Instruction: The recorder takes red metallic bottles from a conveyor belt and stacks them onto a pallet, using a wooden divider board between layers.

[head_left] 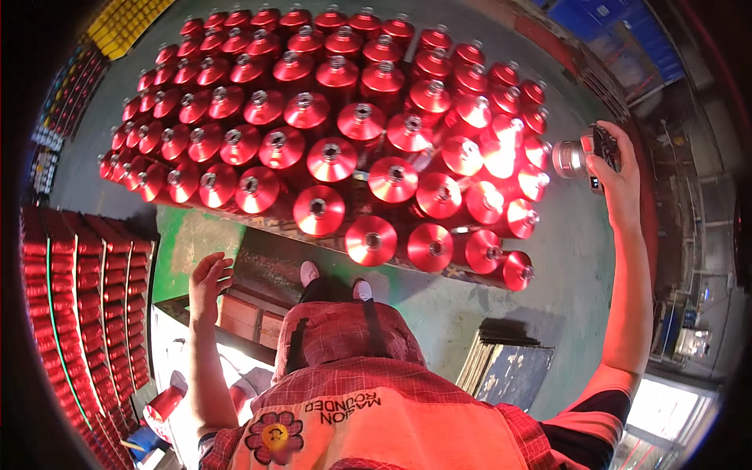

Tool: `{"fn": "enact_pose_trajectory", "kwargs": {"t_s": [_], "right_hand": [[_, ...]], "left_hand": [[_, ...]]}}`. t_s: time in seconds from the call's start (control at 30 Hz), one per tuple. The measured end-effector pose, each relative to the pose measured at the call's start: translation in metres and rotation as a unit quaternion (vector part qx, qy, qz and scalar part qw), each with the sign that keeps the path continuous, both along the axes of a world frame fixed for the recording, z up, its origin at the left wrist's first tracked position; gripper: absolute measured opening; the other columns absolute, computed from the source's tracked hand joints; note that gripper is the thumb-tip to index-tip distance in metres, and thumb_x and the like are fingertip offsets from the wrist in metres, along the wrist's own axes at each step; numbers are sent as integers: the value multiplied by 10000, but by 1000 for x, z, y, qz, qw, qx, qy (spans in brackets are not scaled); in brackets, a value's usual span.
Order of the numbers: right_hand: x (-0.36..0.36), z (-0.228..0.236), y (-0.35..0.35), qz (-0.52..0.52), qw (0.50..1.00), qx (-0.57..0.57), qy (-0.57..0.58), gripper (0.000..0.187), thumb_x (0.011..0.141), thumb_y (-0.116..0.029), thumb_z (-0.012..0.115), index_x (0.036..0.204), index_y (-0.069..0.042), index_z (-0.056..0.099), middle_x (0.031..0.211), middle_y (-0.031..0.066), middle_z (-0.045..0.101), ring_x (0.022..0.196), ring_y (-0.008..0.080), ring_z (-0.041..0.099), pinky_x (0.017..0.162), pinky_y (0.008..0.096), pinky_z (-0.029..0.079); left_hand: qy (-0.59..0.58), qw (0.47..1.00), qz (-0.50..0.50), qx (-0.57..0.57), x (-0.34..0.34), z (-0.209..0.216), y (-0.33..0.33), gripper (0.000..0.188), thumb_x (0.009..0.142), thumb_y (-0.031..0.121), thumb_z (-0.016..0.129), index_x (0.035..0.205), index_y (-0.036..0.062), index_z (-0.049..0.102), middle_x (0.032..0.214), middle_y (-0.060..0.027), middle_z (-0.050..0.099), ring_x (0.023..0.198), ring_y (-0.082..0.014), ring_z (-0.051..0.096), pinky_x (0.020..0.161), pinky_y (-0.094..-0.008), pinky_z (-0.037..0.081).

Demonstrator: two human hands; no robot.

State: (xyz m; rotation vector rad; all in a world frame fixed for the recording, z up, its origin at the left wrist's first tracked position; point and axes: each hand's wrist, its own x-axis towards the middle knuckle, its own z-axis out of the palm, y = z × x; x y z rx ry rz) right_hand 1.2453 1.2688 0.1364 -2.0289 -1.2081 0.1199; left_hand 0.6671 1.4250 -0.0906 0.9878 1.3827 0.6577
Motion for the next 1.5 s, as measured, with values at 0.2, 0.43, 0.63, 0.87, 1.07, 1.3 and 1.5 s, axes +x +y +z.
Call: {"fn": "enact_pose_trajectory", "kwargs": {"t_s": [0.2, 0.43, 0.63, 0.87, 1.07, 1.3, 1.5], "right_hand": [[-74, 3, 103, 144, 984, 60, 81, 443, 752, -39, 604, 1189, -65, 539, 1089, 46, 541, 962, 129, 517, 852, 265, 421], [-201, 8, 273, 305, 924, 157, 167, 423, 773, -98, 641, 1183, -62, 543, 1031, 43, 572, 915, 117, 531, 808, 256, 439], [-316, 33, 405, 354, 882, 210, 228, 359, 755, -135, 663, 1084, -56, 541, 902, 38, 600, 765, 107, 564, 644, 239, 446], [-374, 55, 500, 333, 896, 277, 94, 280, 676, -120, 707, 912, -19, 595, 808, 66, 633, 675, 140, 600, 620, 271, 493], [-321, 55, 470, 359, 903, 215, 102, 270, 736, -29, 636, 995, -15, 561, 852, 41, 630, 728, 125, 601, 647, 268, 492], [-172, 39, 311, 252, 966, 50, 36, 438, 751, -113, 652, 1176, -60, 557, 1019, 39, 564, 895, 125, 545, 811, 277, 439], [-50, 29, 131, 79, 993, -5, -87, 470, 736, -113, 625, 1198, -73, 550, 1166, 87, 511, 1052, 186, 512, 908, 312, 411]], "left_hand": [[-22, 998, 58, -6, -46, -4, -2, 271, 934, 151, 520, 1159, 2, 548, 964, -61, 652, 799, -100, 597, 694, -232, 487], [-40, 987, 154, 2, -121, -25, -2, 233, 921, 135, 539, 1106, -6, 556, 949, -71, 669, 750, -88, 610, 648, -220, 497], [-28, 977, 210, 13, -175, -22, 5, 230, 930, 150, 534, 1116, 16, 553, 943, -70, 652, 762, -100, 614, 618, -212, 501], [-20, 969, 247, 24, -215, -16, 15, 242, 929, 145, 535, 1127, 7, 547, 952, -81, 649, 768, -106, 610, 642, -222, 506], [-31, 973, 229, 1, -212, -22, 38, 256, 920, 160, 552, 1127, 9, 558, 959, -80, 653, 781, -109, 609, 644, -228, 498], [-42, 988, 147, -15, -153, -24, 71, 240, 921, 157, 550, 1117, 20, 570, 955, -64, 655, 784, -102, 604, 663, -236, 496], [-38, 996, 70, -34, -76, -22, 71, 234, 925, 155, 546, 1114, 18, 565, 946, -64, 649, 772, -103, 603, 644, -226, 489]]}}
